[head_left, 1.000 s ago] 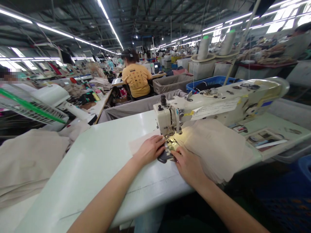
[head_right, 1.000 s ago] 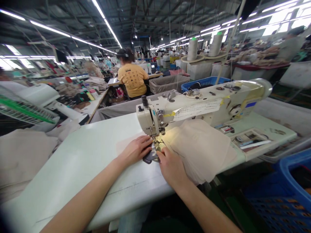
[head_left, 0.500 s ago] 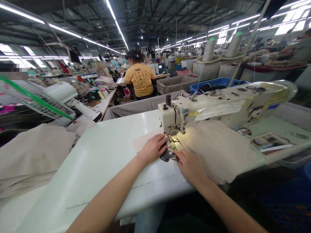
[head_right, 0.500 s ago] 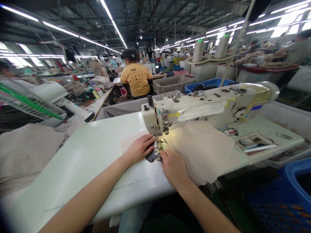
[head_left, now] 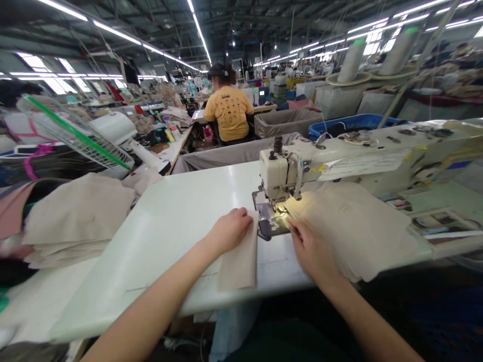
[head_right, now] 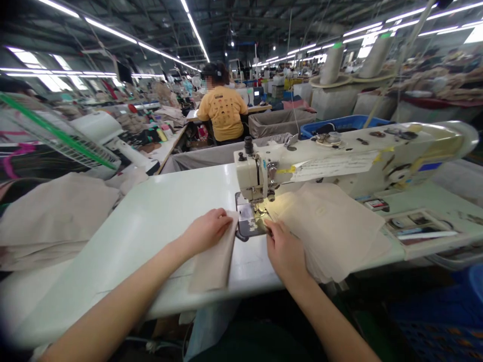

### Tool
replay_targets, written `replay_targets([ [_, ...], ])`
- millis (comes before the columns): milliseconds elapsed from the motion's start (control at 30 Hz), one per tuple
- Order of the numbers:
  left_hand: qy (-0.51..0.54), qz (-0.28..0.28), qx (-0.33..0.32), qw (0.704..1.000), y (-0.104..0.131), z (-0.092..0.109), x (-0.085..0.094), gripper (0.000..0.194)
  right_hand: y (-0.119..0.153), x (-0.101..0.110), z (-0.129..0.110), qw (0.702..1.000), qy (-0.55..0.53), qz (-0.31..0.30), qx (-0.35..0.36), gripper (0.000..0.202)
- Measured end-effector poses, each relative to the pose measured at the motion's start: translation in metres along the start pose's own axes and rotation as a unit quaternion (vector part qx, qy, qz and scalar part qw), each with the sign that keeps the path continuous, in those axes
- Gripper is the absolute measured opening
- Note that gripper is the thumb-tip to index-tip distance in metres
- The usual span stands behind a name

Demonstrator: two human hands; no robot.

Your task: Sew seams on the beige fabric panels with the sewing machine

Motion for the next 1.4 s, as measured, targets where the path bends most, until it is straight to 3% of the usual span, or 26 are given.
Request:
replay_targets([
  [100,-0.083,-0.007,0.137,0.987,0.004,-0.008,-0.004,0.028,0.003,0.008,0.004,0.997,-0.069,0.044,-0.008,0.032],
  [167,-0.098,-0.015,0.193,0.976,0.009,-0.008,-0.005,0.028,0.006,0.013,0.004,0.994,-0.096,0.043,-0.005,0.030],
  [300,-0.099,-0.029,0.242,0.965,0.018,-0.007,-0.004,0.028,0.014,0.017,-0.003,0.992,-0.109,-0.026,0.055,0.033],
  [467,-0.087,-0.043,0.270,0.958,0.022,-0.006,0.000,0.026,0.022,0.014,-0.014,0.986,-0.041,-0.130,0.095,0.045],
  [567,-0.068,-0.014,0.202,0.977,0.020,0.009,0.001,0.023,0.023,0.014,-0.016,0.983,-0.022,-0.151,0.103,0.045],
  [633,-0.040,0.030,0.051,0.997,0.017,0.029,-0.001,0.024,0.023,0.015,-0.017,0.981,-0.023,-0.159,0.111,0.045],
  [700,-0.002,0.066,-0.105,0.992,0.016,0.050,-0.006,0.028,0.021,0.016,-0.018,0.977,-0.024,-0.171,0.122,0.046],
  [767,0.022,0.081,-0.163,0.983,0.011,0.061,-0.014,0.032,0.017,0.016,-0.017,0.974,-0.014,-0.188,0.126,0.047],
  [867,0.026,0.089,-0.127,0.988,-0.002,0.062,-0.023,0.033,0.007,0.013,-0.013,0.973,0.011,-0.202,0.108,0.051],
  [1000,0.017,0.108,-0.078,0.991,-0.019,0.057,-0.019,0.028,-0.011,0.008,-0.006,0.977,0.032,-0.192,0.082,0.051],
  [1400,0.031,0.104,-0.085,0.990,-0.028,0.049,-0.018,0.033,-0.020,0.003,-0.003,0.981,0.011,-0.178,0.071,0.046],
])
Point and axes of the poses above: each hand's wrist, its own y-axis away from the middle knuckle, its own x-axis out of the back of the hand, z = x × y, the point moved 3 cm from there along -y, towards the middle knuckle, and after that the axes turned 11 degrees about x, right-handed, at the moved point
